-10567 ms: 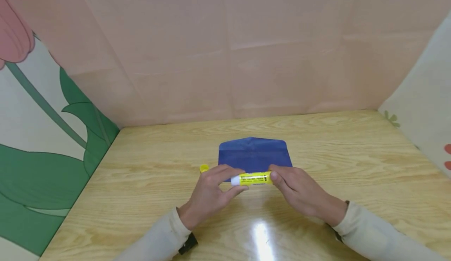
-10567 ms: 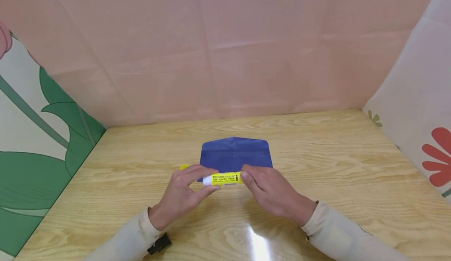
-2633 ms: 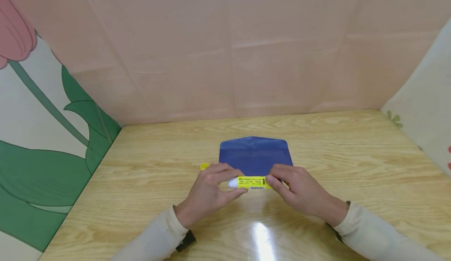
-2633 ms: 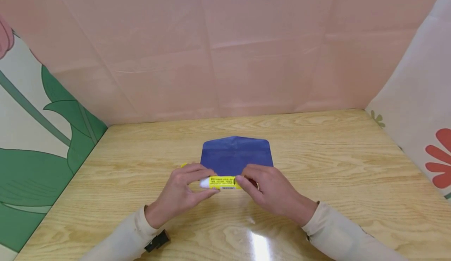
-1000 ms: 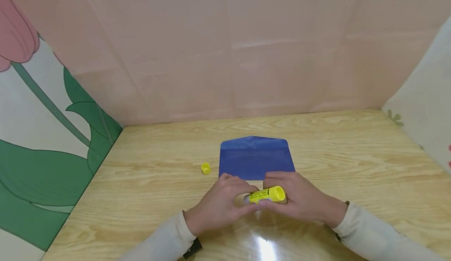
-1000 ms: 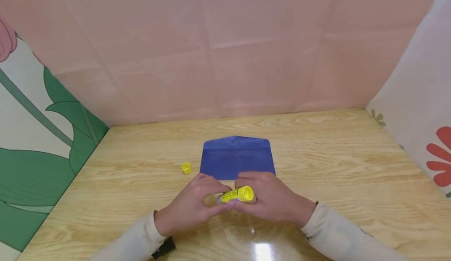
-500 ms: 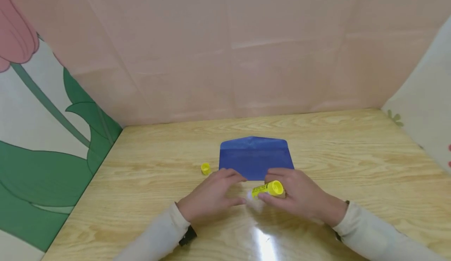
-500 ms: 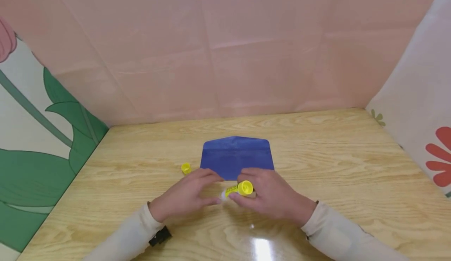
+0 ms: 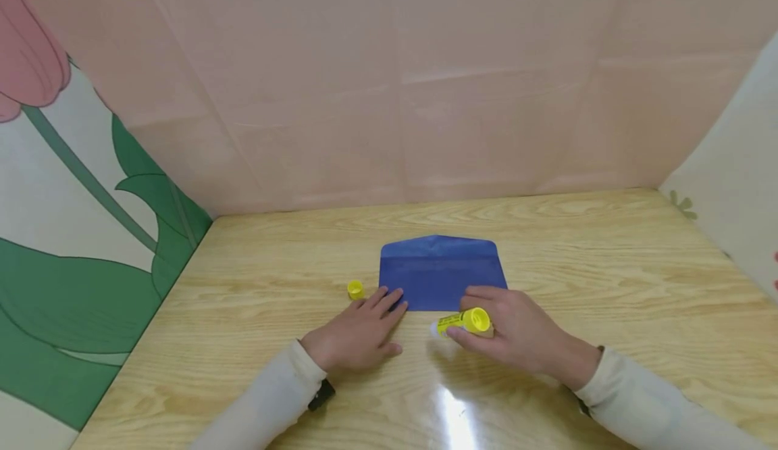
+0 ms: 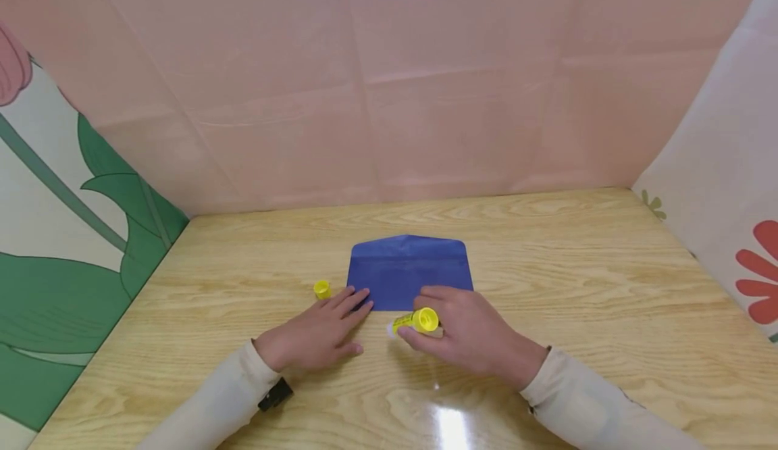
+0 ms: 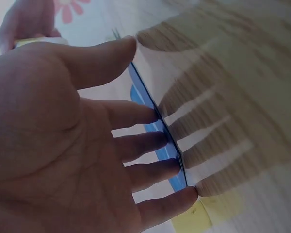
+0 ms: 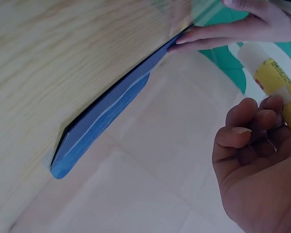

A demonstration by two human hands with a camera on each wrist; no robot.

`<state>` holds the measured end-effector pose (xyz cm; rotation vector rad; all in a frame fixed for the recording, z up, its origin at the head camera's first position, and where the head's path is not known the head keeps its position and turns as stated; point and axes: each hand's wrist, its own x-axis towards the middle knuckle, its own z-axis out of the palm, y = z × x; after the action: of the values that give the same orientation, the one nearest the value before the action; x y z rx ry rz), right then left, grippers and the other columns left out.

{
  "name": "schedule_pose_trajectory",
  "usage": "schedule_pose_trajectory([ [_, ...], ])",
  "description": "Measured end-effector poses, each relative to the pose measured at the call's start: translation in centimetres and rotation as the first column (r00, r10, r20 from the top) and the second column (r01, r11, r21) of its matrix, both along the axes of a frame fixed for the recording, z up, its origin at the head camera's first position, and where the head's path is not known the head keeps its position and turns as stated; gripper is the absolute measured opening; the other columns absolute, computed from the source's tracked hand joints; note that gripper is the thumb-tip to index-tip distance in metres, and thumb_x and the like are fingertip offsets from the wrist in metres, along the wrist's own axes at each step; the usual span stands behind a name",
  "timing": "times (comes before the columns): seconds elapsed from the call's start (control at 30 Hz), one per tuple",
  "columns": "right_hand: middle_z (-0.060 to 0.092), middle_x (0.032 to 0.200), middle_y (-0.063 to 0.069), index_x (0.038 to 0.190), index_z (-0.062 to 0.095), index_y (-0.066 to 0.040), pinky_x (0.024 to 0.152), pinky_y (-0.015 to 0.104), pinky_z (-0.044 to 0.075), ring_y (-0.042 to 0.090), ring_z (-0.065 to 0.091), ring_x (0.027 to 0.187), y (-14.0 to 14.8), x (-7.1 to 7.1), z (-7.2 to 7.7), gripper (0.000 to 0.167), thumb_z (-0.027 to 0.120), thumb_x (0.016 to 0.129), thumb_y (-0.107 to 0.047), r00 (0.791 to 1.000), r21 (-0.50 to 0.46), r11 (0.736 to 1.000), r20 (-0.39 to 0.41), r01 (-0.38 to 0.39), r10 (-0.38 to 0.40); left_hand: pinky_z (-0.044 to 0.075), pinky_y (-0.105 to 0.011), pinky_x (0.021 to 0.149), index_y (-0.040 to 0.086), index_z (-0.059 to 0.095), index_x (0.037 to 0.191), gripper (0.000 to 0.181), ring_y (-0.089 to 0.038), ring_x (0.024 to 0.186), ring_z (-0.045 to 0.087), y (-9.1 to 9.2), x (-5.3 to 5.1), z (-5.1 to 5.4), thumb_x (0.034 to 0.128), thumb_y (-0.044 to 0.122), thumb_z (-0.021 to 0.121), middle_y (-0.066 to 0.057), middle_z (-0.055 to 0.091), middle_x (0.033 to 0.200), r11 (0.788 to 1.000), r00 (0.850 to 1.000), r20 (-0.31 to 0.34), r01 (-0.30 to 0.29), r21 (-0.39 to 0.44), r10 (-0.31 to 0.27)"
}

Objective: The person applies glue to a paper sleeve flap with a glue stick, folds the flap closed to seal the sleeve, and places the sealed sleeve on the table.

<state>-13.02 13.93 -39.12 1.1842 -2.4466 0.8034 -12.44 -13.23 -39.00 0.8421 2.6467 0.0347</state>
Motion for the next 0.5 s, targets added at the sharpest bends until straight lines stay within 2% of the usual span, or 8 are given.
schedule_pose_trajectory([
  [0.23,0.043,0.073,-0.021,0.078,0.055,-0.026,0.055,0.005,0.033,-0.009,0.037,0.062,-0.2,-0.1,-0.2,0.023,0.074,0.086,-0.036,0.999,0.0,1.0,-0.034,-0.015,0.015,0.029,-0.055,0.119,0.016,0.026,0.159,0.064,-0.031,0.155,0.015,-0.1,0.6,-0.4,0.1048,0.046,0.043,-0.006,0.015,0.168,0.998,0.998,-0.045,0.041,-0.049,-0.043],
  [0.5,0.035,0.071,-0.019,0.072,0.048,-0.027,0.054,0.004,0.029,-0.009,0.029,0.062,0.1,-0.3,0.0,0.029,0.073,0.087,-0.033,0.998,-0.007,0.999,-0.039,-0.045,0.045,0.036,-0.047,0.117,0.017,0.032,0.157,0.063,-0.029,0.152,0.026,0.4,2.3,0.8,0.1031,0.046,0.048,-0.005,0.024,0.166,0.982,0.989,-0.077,0.113,-0.153,-0.126],
])
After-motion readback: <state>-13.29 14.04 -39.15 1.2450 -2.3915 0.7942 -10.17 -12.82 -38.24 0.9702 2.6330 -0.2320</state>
